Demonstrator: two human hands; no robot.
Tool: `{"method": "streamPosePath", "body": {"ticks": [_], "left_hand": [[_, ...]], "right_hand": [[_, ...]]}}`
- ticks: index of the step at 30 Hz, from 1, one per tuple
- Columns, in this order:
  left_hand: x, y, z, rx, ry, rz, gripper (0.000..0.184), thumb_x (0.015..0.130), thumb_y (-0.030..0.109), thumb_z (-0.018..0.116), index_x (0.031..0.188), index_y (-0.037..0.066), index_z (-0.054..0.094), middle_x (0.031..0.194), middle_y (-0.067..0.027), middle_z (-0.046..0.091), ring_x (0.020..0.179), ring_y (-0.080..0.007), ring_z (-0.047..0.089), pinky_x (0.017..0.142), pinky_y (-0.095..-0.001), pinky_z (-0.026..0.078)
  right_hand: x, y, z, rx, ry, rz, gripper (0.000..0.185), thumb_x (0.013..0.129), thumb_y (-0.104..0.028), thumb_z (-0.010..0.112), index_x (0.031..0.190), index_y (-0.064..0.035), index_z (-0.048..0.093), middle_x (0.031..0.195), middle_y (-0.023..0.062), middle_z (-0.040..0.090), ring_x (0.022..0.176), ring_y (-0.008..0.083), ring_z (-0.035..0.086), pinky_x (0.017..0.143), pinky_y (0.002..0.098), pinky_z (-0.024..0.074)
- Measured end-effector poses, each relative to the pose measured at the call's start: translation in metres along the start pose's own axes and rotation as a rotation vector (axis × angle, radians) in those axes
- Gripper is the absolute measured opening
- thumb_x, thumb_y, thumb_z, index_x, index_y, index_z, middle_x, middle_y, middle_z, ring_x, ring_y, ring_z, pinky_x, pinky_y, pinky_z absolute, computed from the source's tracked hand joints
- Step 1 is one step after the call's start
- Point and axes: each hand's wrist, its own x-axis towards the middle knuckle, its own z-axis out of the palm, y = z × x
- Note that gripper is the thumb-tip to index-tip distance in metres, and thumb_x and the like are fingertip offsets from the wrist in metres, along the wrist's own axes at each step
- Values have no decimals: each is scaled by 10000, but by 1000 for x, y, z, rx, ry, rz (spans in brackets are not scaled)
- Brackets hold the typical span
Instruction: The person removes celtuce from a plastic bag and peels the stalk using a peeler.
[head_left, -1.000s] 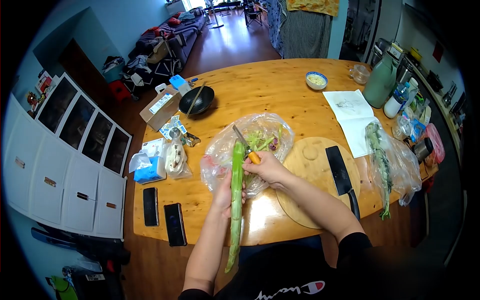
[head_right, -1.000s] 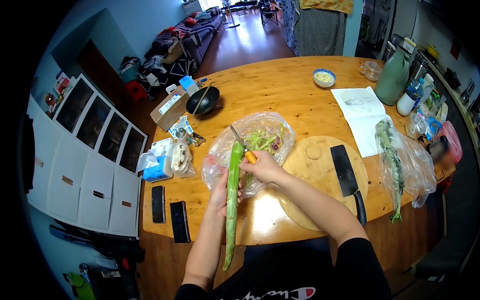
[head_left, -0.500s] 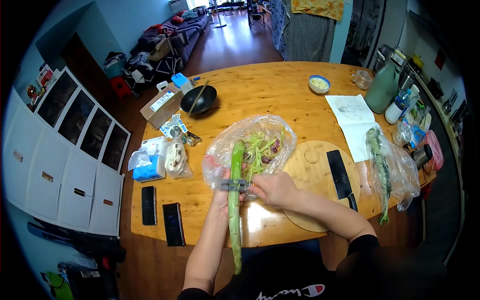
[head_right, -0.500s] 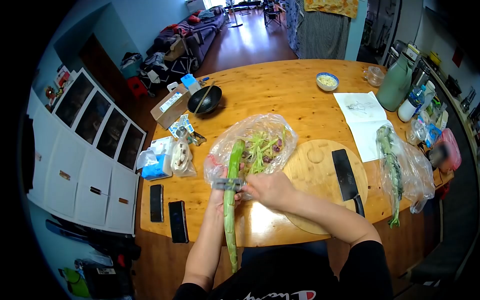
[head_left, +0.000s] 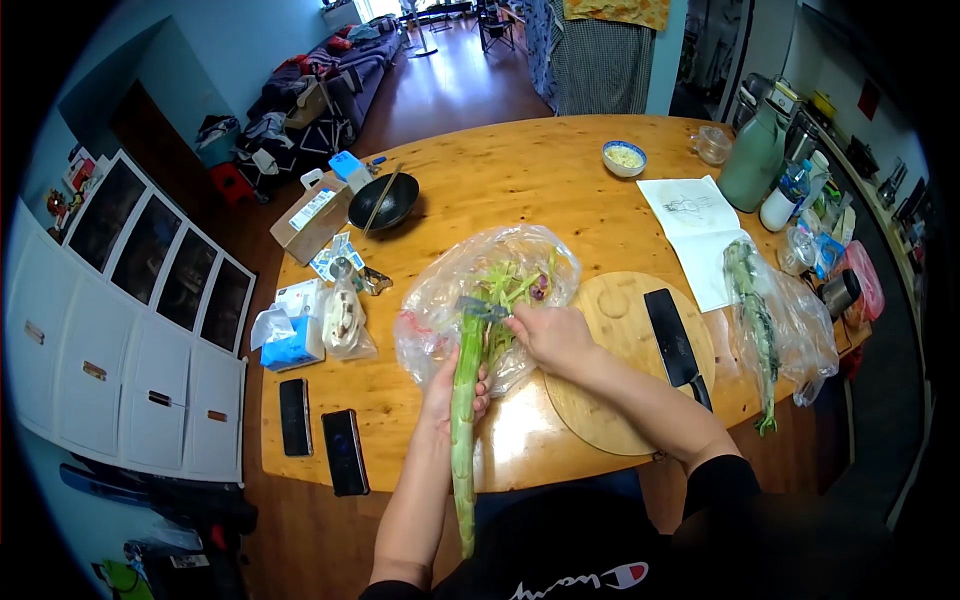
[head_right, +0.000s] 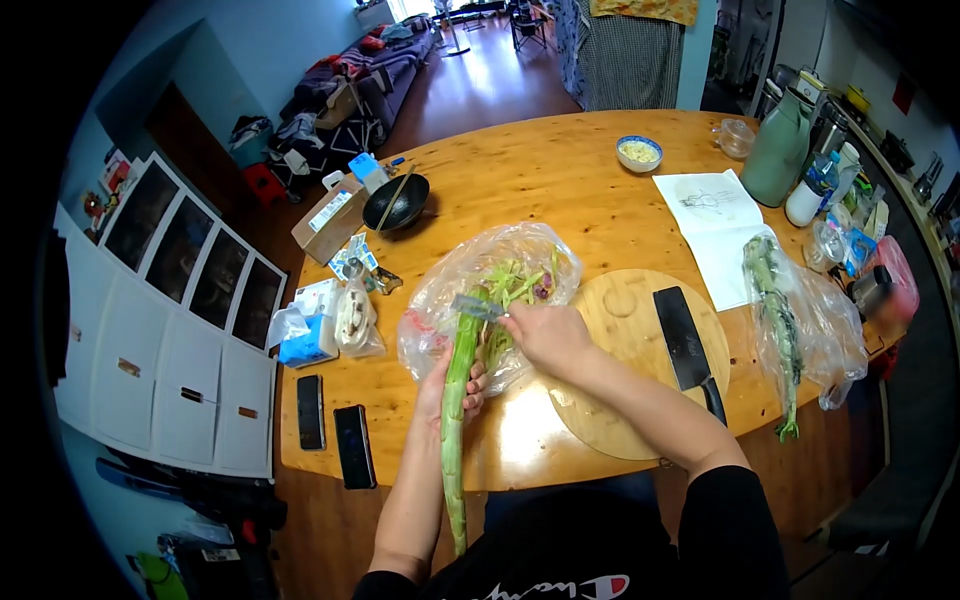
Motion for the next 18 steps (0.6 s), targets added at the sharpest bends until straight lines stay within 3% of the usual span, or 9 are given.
{"method": "streamPosePath", "body": {"ticks": [3,6,9,12,14,15,18], "left_hand": [[0,0,3,-9,64,28,444,1062,506,405,974,94,546,733,-37,561,514,-128,558,398,-226,487],[-2,3,24,-40,214,82,479,1053,542,394,1148,96,536,704,-20,510,504,-101,517,392,-203,475],[-4,4,31,1,271,112,517,1040,578,397,1032,81,540,676,-14,497,476,-101,499,389,-204,479],[-1,9,7,52,92,11,474,1037,571,419,1033,111,533,729,-24,549,538,-107,555,412,-229,503],[3,6,3,63,127,16,483,1030,582,427,1028,111,537,734,-23,558,542,-106,559,413,-232,506],[4,4,3,68,146,18,488,1026,587,431,1026,111,539,737,-23,562,544,-105,562,413,-234,508],[6,-1,23,219,308,28,607,995,663,410,830,95,543,595,-15,534,425,-101,535,359,-208,471]], "right_hand": [[5,3,1,55,-10,184,340,1020,-396,507,919,-79,579,705,168,659,681,394,660,588,527,495],[12,11,9,169,43,302,347,1023,-402,500,950,-79,604,717,182,661,706,414,656,632,548,495],[11,8,5,251,33,248,361,1017,-419,512,968,-77,616,731,187,668,709,416,657,642,547,498],[-1,-21,-12,264,-48,106,392,980,-457,573,982,-68,620,734,182,673,697,403,664,630,520,511],[0,-34,-16,313,-3,76,426,941,-480,630,1001,-59,625,730,179,673,693,393,671,622,498,520],[7,-41,-23,320,22,111,419,881,-419,736,1044,-45,638,732,177,665,684,388,667,608,465,511],[26,-42,-12,411,-54,89,405,884,-405,717,1030,-35,637,772,186,691,718,383,684,639,465,534]]}}
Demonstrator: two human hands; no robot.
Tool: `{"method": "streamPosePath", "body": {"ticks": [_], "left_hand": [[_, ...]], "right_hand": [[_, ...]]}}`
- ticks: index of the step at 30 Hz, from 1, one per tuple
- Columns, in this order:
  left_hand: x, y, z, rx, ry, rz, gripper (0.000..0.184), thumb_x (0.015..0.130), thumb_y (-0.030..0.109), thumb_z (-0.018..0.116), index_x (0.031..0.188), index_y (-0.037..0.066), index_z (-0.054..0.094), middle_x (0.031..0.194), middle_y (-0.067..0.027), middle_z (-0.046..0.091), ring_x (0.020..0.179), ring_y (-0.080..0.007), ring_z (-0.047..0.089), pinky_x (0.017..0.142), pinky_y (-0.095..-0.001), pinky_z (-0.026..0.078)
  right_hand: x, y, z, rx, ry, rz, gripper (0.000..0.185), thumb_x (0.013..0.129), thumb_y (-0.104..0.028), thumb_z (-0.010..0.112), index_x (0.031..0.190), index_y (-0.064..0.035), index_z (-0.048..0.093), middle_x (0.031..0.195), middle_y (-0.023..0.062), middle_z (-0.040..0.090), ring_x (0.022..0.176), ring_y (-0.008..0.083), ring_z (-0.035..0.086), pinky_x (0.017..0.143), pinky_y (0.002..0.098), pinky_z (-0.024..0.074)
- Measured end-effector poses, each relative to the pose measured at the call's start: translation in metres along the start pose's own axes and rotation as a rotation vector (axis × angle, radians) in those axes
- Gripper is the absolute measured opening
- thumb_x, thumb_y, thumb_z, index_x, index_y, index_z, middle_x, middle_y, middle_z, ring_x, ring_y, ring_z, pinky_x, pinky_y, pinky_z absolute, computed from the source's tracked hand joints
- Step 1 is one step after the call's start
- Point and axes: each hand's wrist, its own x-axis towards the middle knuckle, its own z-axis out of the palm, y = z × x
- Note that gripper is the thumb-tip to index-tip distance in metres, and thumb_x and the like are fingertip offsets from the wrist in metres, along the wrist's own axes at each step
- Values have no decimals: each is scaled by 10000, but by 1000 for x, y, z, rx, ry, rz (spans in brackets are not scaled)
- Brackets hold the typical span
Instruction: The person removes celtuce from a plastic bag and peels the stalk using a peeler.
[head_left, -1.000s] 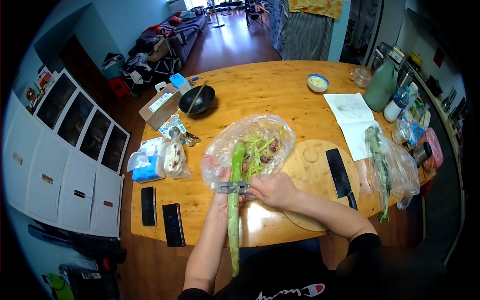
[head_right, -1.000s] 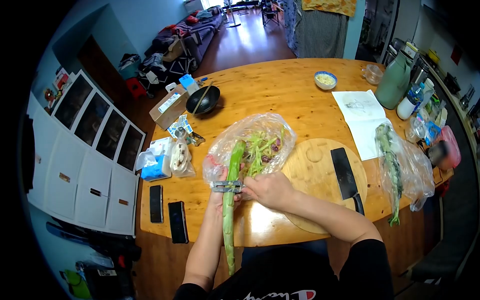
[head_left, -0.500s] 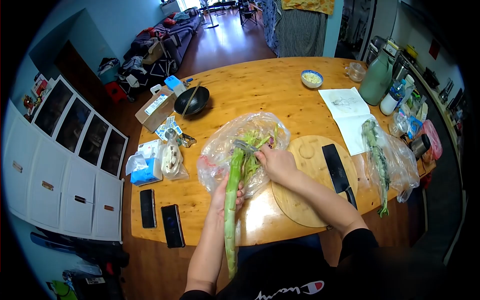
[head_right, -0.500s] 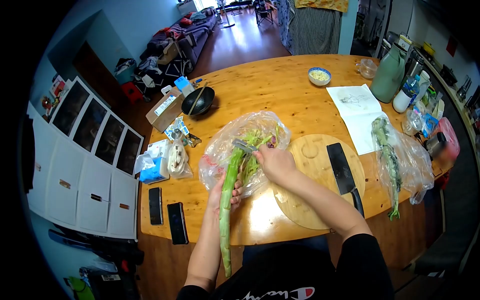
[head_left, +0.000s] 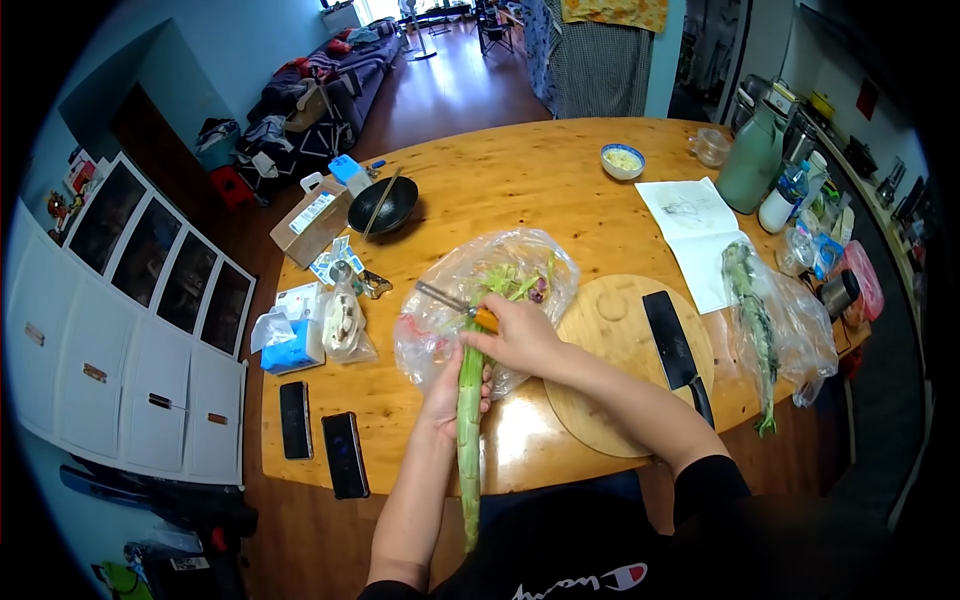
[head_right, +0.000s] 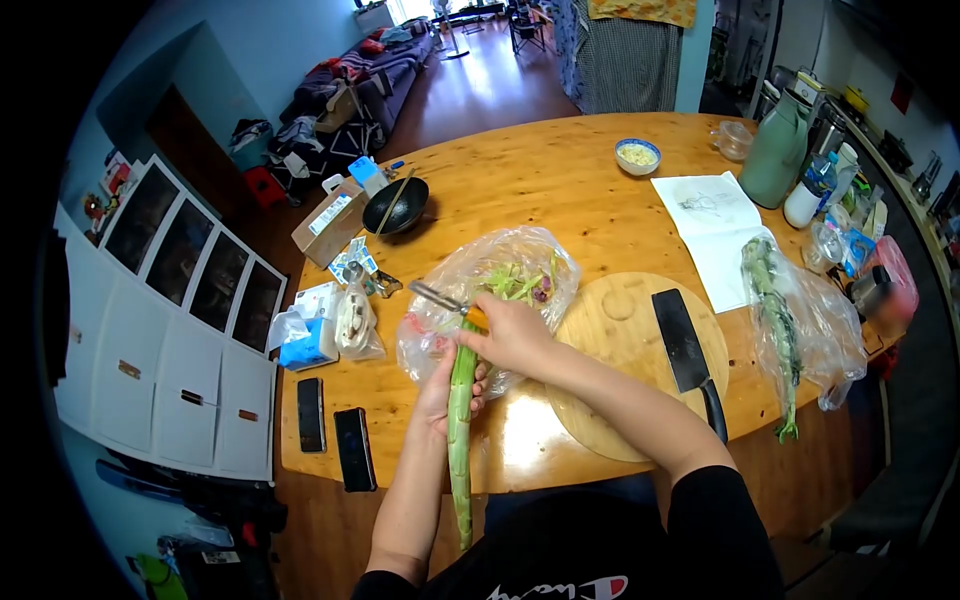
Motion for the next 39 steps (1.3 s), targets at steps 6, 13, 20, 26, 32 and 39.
{"method": "streamPosePath", "body": {"ticks": [6,13,20,26,32,39], "left_hand": [[-11,4,-3,19,108,60,563,1001,637,438,921,97,577,675,-9,575,485,-83,566,372,-198,474],[-3,14,-25,-53,-90,-66,457,1034,515,462,978,77,577,721,-14,574,526,-91,537,430,-199,460],[-1,6,-22,-180,-191,-32,444,1056,472,421,976,62,571,695,-14,553,523,-97,531,435,-209,457],[-1,7,-31,-193,-289,-35,403,1074,433,402,1023,54,530,766,-36,552,514,-97,527,435,-211,462],[-13,6,-9,-159,-222,13,386,1073,418,407,991,63,533,679,-19,531,461,-94,503,395,-198,446],[-13,11,-15,-189,-209,19,352,1071,395,421,1028,68,545,752,-47,574,487,-107,536,386,-209,457]], "right_hand": [[29,32,-3,45,205,158,324,877,-305,732,1045,-37,663,916,208,701,863,397,675,745,467,533],[-5,32,-17,-313,181,-205,261,921,-333,671,960,-78,635,839,162,676,788,368,667,635,488,524],[-40,29,3,-313,71,-248,210,957,-261,626,848,-89,574,696,132,639,603,355,634,516,453,495],[-36,31,-1,-382,65,-279,266,1001,-322,553,865,-93,553,636,123,616,548,345,624,470,465,487],[-11,69,-13,-510,88,38,314,1034,-364,476,908,-98,584,683,161,660,603,383,647,534,517,498],[0,76,-8,44,165,165,409,1008,-454,549,954,-53,608,717,159,663,685,325,665,642,442,514]]}}
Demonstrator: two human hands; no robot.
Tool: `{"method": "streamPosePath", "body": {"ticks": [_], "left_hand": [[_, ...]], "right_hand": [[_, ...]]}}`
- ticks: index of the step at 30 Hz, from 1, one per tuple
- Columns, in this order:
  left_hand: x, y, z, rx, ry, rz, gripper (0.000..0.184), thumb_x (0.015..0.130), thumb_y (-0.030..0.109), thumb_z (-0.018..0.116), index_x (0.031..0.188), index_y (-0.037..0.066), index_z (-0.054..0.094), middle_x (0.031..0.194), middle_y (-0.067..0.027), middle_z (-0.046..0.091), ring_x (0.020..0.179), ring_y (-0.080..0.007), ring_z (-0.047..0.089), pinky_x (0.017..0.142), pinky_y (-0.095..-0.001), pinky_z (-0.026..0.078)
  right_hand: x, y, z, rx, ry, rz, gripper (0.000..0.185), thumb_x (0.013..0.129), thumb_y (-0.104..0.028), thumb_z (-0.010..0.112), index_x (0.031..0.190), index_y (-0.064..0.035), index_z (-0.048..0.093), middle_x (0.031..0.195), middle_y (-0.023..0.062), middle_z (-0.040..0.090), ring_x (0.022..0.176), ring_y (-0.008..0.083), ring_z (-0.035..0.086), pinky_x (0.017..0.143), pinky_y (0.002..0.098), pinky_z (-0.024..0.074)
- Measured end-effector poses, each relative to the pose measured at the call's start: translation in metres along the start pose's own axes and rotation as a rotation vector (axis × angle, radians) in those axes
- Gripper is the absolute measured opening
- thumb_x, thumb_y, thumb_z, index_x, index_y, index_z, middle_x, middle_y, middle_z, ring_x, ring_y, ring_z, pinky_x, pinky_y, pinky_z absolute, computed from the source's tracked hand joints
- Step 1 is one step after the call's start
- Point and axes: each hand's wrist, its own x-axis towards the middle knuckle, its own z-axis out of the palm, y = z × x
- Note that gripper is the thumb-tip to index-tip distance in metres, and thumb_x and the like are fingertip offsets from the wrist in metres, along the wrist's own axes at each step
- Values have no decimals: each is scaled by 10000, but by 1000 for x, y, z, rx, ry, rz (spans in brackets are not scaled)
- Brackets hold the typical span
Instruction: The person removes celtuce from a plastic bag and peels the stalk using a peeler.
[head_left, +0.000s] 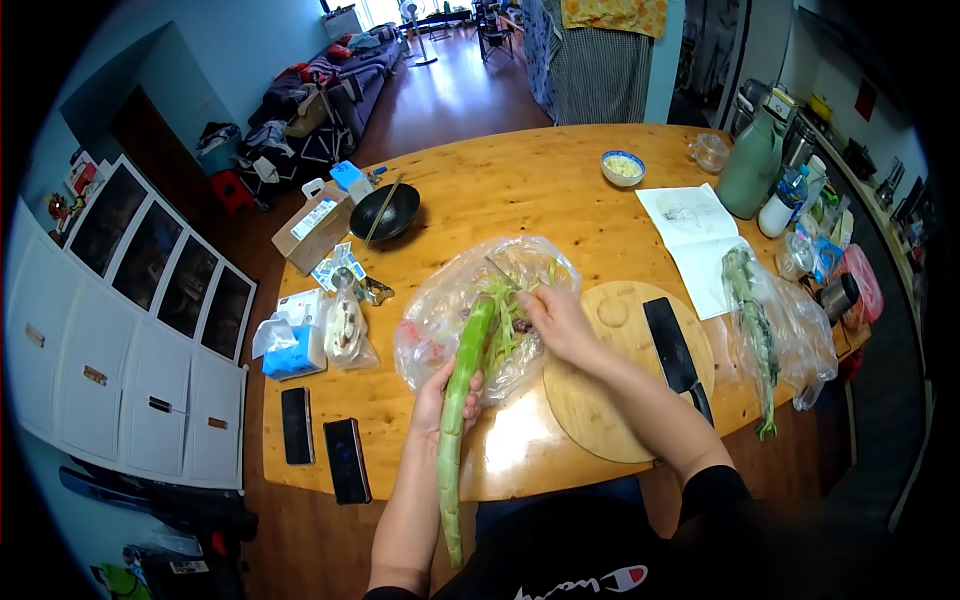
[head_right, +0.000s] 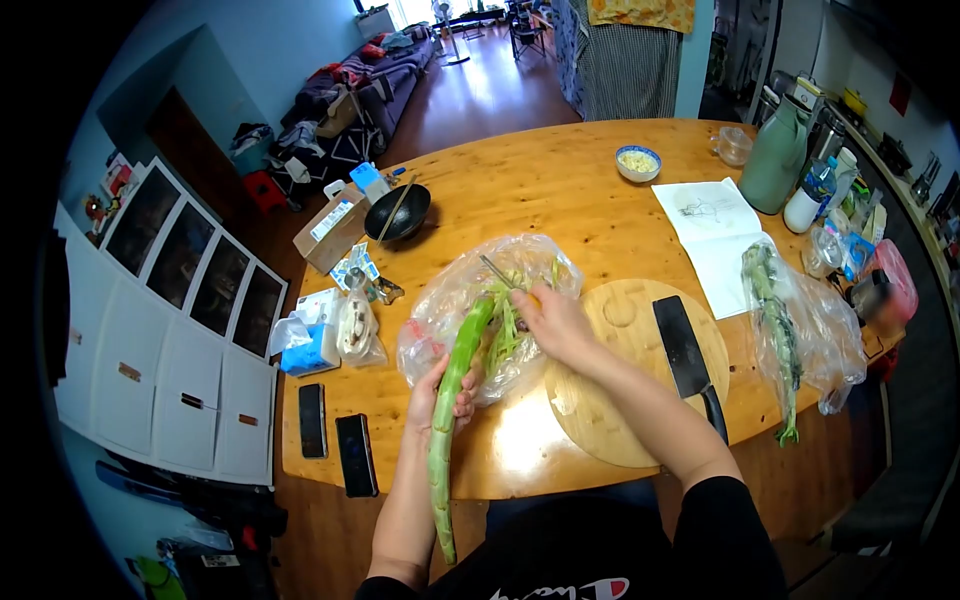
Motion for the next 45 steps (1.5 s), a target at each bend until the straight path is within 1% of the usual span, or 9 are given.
{"method": "streamPosePath", "body": {"ticks": [6,9,17,23,26,29,32,35,45], "left_hand": [[0,-10,11,213,78,133,323,1066,332,439,1227,61,510,921,-100,615,586,-122,556,402,-225,489],[-8,-1,10,210,36,191,346,1059,316,455,1308,79,493,958,-116,633,601,-139,579,406,-232,501],[-12,-2,4,356,59,207,423,1014,229,561,1407,117,449,914,-80,635,660,-139,629,528,-267,576],[-9,-9,10,462,26,133,403,1031,224,535,1406,107,445,893,-86,623,673,-152,640,532,-272,581],[0,-7,17,334,-71,84,372,1074,281,449,1395,94,433,913,-96,624,670,-151,632,532,-271,576],[13,-11,0,309,-120,85,372,1098,346,362,1349,85,444,920,-96,614,635,-144,605,514,-268,560],[14,-13,1,260,-59,68,362,1102,368,333,1277,80,465,878,-73,588,579,-127,557,477,-262,525],[17,-13,-10,134,24,-2,347,1102,372,324,1216,80,474,822,-44,550,543,-111,514,449,-259,486],[15,-10,-10,218,74,-22,291,1098,379,340,1139,114,454,774,-28,521,520,-106,496,414,-254,446]], "right_hand": [[-14,-44,34,889,-117,347,304,845,-133,817,976,-24,566,810,0,598,674,105,563,639,260,473],[-7,-32,27,961,-239,366,336,809,-58,827,1000,-23,553,798,13,609,684,83,570,639,232,468],[11,-4,25,236,27,27,260,876,-183,761,973,10,616,855,52,679,752,155,629,680,325,516],[16,-27,31,736,-154,217,331,919,-264,759,1030,-5,586,881,42,673,748,134,607,642,311,498],[12,-43,15,885,-277,393,273,916,-206,768,963,-51,549,822,-17,614,731,88,574,609,266,476],[10,-25,31,628,-128,-12,249,947,-237,716,928,-68,534,778,39,648,662,169,633,568,334,492],[-16,-34,-8,-249,44,-226,302,977,-333,637,932,-53,531,734,113,659,628,312,649,554,434,497],[-51,-37,-19,-400,-124,-294,293,985,-355,580,910,-74,541,693,167,641,652,370,648,544,462,498],[-58,-49,1,-459,-225,-431,303,1009,-359,529,883,-85,544,616,121,627,552,357,637,491,483,491]]}}
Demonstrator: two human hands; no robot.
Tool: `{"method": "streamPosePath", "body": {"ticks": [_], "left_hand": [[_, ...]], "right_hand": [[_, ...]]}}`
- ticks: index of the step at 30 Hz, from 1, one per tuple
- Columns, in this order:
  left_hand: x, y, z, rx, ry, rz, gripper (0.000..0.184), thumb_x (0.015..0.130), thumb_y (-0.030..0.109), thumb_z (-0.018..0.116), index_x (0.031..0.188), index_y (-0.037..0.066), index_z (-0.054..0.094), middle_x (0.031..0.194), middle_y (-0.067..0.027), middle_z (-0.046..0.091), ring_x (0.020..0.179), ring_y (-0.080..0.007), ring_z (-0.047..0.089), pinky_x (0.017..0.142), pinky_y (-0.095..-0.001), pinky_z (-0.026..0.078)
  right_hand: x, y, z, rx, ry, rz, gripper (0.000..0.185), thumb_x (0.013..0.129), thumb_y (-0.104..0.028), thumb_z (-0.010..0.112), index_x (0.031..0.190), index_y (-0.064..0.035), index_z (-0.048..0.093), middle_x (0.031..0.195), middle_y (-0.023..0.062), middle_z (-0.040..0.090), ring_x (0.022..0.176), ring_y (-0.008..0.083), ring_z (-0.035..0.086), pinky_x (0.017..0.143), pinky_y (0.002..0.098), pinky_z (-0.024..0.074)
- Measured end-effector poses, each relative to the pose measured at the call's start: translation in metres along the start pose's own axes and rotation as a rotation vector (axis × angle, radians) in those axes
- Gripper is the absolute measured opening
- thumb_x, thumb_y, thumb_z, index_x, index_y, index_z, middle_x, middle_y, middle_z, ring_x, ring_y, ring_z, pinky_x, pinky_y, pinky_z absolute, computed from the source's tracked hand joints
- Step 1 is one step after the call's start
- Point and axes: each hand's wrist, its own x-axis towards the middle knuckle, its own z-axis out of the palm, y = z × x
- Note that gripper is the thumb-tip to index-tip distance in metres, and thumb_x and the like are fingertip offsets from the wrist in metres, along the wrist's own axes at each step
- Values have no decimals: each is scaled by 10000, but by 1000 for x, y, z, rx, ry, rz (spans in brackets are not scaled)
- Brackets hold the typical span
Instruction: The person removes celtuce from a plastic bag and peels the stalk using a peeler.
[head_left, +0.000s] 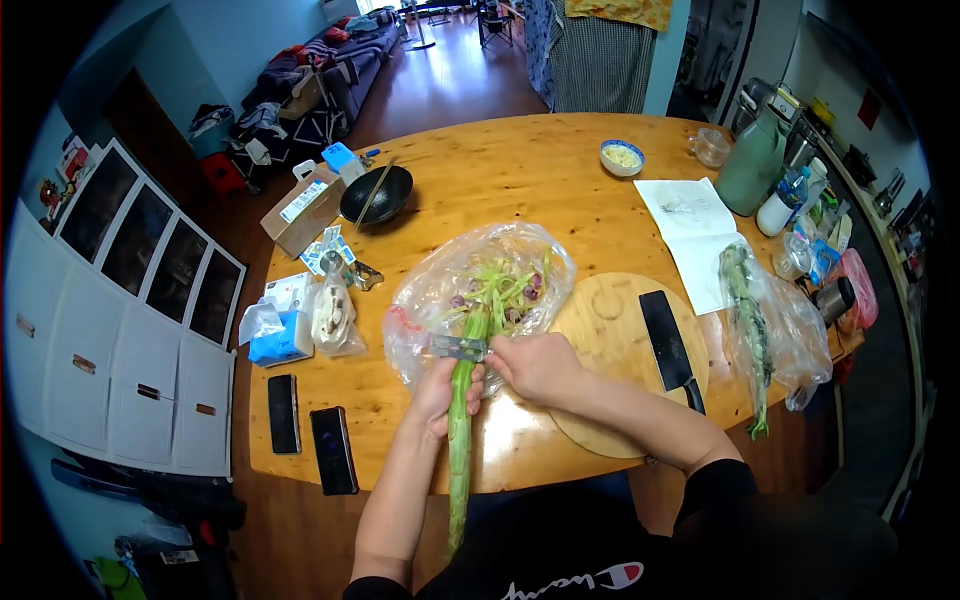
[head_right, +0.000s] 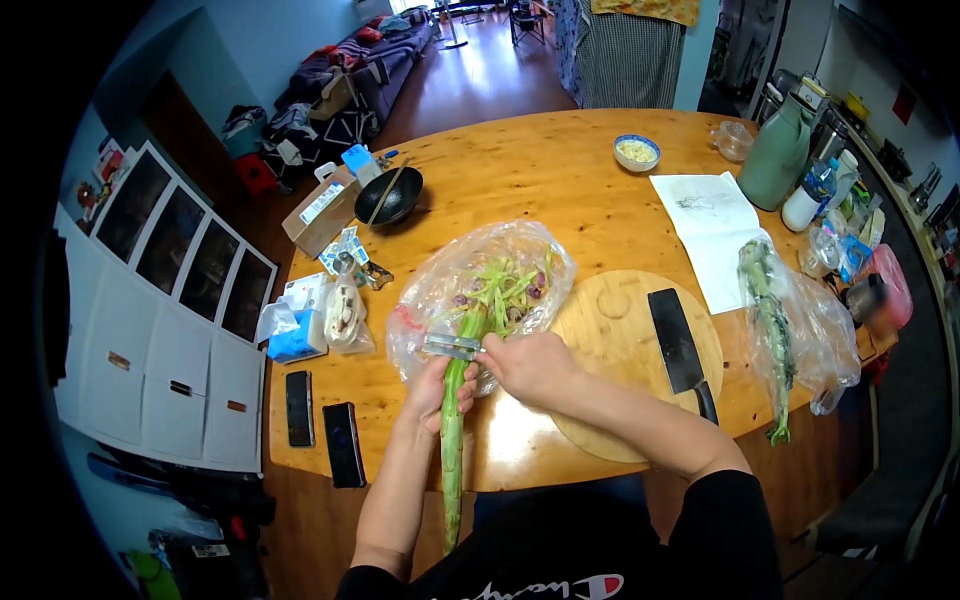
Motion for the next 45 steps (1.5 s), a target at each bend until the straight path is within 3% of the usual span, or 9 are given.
{"method": "streamPosePath", "body": {"ticks": [14,20,21,25,28,29,32,39,45], "left_hand": [[-23,6,9,58,33,51,300,1097,392,350,1226,145,462,764,-25,519,514,-103,499,415,-256,466],[-16,0,19,120,56,68,319,1090,410,372,1218,135,471,781,-32,548,533,-117,534,431,-260,500],[-18,0,25,131,78,72,319,1083,418,394,1181,127,481,781,-33,549,539,-117,541,426,-258,506],[-17,0,13,161,15,162,323,1068,429,441,1162,125,494,764,-34,558,561,-136,571,446,-266,534],[-21,4,9,123,157,111,344,1062,434,457,1189,117,495,773,-35,568,578,-149,588,474,-268,549],[-21,4,9,102,165,109,354,1060,438,460,1189,111,500,775,-36,570,580,-146,589,478,-265,548],[-19,7,7,68,173,94,371,1061,441,456,1189,98,514,775,-39,574,573,-138,588,482,-257,536],[-10,1,-3,-105,3,64,390,1077,466,403,1141,97,511,735,-15,523,497,-86,478,425,-214,433],[-8,-6,-11,-142,-40,5,394,1075,475,405,1125,99,509,719,-6,506,486,-65,455,398,-201,397]], "right_hand": [[26,47,-10,59,-44,436,430,1042,-429,438,1020,-32,601,767,241,676,775,435,671,707,548,527],[38,30,17,618,160,463,481,933,-466,675,1021,4,625,918,180,699,886,307,685,752,435,534],[42,28,24,750,78,479,441,867,-369,782,1020,17,631,949,125,679,919,243,650,747,404,520],[56,41,39,1273,113,576,380,846,-260,810,1019,27,630,836,75,659,793,196,629,734,321,509],[59,51,8,602,121,508,322,867,-233,777,1012,17,636,820,122,670,804,225,663,738,345,520],[55,55,8,438,146,410,413,840,-304,792,1015,27,618,880,218,662,807,377,649,748,428,529],[43,44,-2,98,281,208,374,884,-351,739,948,-8,604,868,211,653,834,388,654,686,461,527],[-4,6,-1,31,157,-42,296,982,-338,593,851,-82,527,650,98,621,554,331,624,486,448,484],[-6,-6,-1,24,59,-21,318,1003,-364,549,854,-84,537,595,129,627,528,350,632,495,462,506]]}}
